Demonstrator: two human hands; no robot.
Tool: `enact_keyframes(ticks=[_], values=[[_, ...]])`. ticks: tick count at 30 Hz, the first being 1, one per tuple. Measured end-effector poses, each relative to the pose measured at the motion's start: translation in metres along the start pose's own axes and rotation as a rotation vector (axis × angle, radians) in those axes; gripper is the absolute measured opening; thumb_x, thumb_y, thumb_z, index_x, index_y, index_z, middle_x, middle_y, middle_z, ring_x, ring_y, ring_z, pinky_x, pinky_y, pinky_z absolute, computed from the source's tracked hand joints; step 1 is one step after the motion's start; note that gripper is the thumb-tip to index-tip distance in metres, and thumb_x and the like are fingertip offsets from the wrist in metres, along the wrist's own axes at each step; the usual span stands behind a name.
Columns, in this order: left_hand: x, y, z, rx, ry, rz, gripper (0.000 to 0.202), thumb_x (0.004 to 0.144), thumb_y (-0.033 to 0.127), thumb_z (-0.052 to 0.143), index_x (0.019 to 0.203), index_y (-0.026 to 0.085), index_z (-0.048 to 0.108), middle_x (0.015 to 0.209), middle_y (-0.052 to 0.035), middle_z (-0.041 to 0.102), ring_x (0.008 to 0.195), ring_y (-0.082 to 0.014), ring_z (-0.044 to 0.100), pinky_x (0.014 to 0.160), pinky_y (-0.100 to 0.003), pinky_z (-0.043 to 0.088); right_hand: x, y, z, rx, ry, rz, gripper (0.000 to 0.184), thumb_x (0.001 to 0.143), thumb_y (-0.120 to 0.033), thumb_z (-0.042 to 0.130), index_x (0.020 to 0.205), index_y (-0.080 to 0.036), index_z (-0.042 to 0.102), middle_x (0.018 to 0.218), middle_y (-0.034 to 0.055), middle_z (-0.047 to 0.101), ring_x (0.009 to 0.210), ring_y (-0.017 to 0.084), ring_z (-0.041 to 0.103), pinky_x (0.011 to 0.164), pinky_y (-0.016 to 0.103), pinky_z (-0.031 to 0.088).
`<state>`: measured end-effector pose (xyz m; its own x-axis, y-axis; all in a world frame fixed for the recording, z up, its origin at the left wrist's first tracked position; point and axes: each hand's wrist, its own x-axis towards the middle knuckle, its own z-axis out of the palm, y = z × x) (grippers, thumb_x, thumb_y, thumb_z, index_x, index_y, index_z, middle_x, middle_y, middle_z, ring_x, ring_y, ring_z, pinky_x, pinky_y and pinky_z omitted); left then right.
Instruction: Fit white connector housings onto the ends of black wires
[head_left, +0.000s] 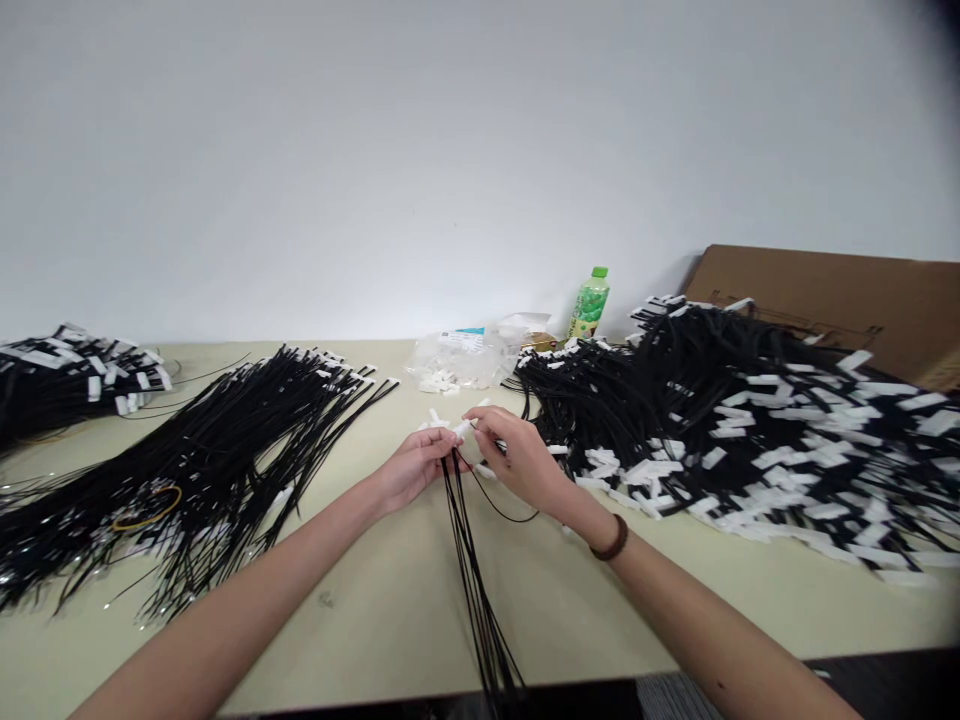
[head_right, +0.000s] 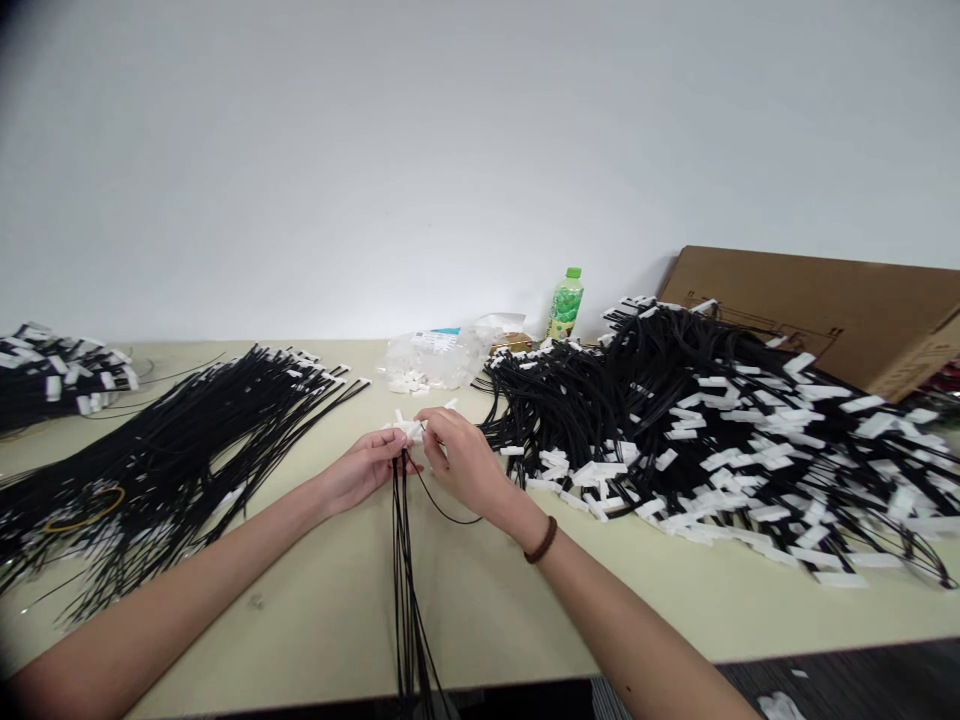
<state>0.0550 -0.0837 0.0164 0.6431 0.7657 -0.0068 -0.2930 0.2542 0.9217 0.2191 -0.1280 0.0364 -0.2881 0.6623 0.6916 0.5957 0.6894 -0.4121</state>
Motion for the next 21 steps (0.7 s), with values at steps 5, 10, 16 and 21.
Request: enact_keyframes(ticks=[5, 10, 16, 21], values=[[0.0027, 0.0013, -0.0029, -0.017, 0.113, 0.029, 0.017, 0.07, 0.027, 0.065, 0.074, 0.011, 0.061, 0.07, -0.0038, 0.06, 0.066, -0.0138, 0.058, 0.071, -0.028, 0.043, -0.0022, -0.0001, 0.0008, -0.244, 0.058, -0.02, 0.015, 0.085, -0.016, 0.044, 0.098, -0.016, 0.052, 0.114, 0.0114, 0.048, 0.107, 0.022, 0.042, 0.09, 0.038, 0.038], [0.0037, 0.0026, -0.0047, -0.056, 0.172, 0.063, 0.015, 0.068, 0.023, 0.066, 0.072, 0.01, 0.062, 0.069, -0.0039, 0.06, 0.064, -0.0117, 0.055, 0.066, -0.024, 0.042, -0.005, -0.0059, -0.0012, -0.355, -0.076, -0.271, 0.026, 0.081, -0.009, 0.046, 0.102, -0.02, 0.055, 0.118, 0.0064, 0.047, 0.114, 0.023, 0.034, 0.093, 0.042, 0.035], [0.0016, 0.0045, -0.0009, -0.031, 0.162, 0.052, 0.015, 0.066, 0.022, 0.068, 0.072, 0.009, 0.064, 0.068, -0.0043, 0.061, 0.064, -0.011, 0.052, 0.062, -0.022, 0.039, -0.0051, -0.0085, 0.0027, -0.414, -0.103, -0.358, 0.019, 0.086, -0.01, 0.043, 0.094, -0.018, 0.058, 0.111, 0.0046, 0.053, 0.108, 0.021, 0.039, 0.09, 0.04, 0.036], [0.0008, 0.0046, 0.0021, -0.038, 0.139, 0.043, 0.015, 0.067, 0.023, 0.067, 0.072, 0.009, 0.065, 0.068, -0.0034, 0.061, 0.063, -0.0104, 0.051, 0.063, -0.023, 0.038, -0.0041, -0.0053, 0.003, -0.468, -0.082, -0.411, 0.019, 0.088, -0.01, 0.041, 0.095, -0.017, 0.057, 0.105, 0.0049, 0.056, 0.103, 0.021, 0.043, 0.084, 0.037, 0.039]])
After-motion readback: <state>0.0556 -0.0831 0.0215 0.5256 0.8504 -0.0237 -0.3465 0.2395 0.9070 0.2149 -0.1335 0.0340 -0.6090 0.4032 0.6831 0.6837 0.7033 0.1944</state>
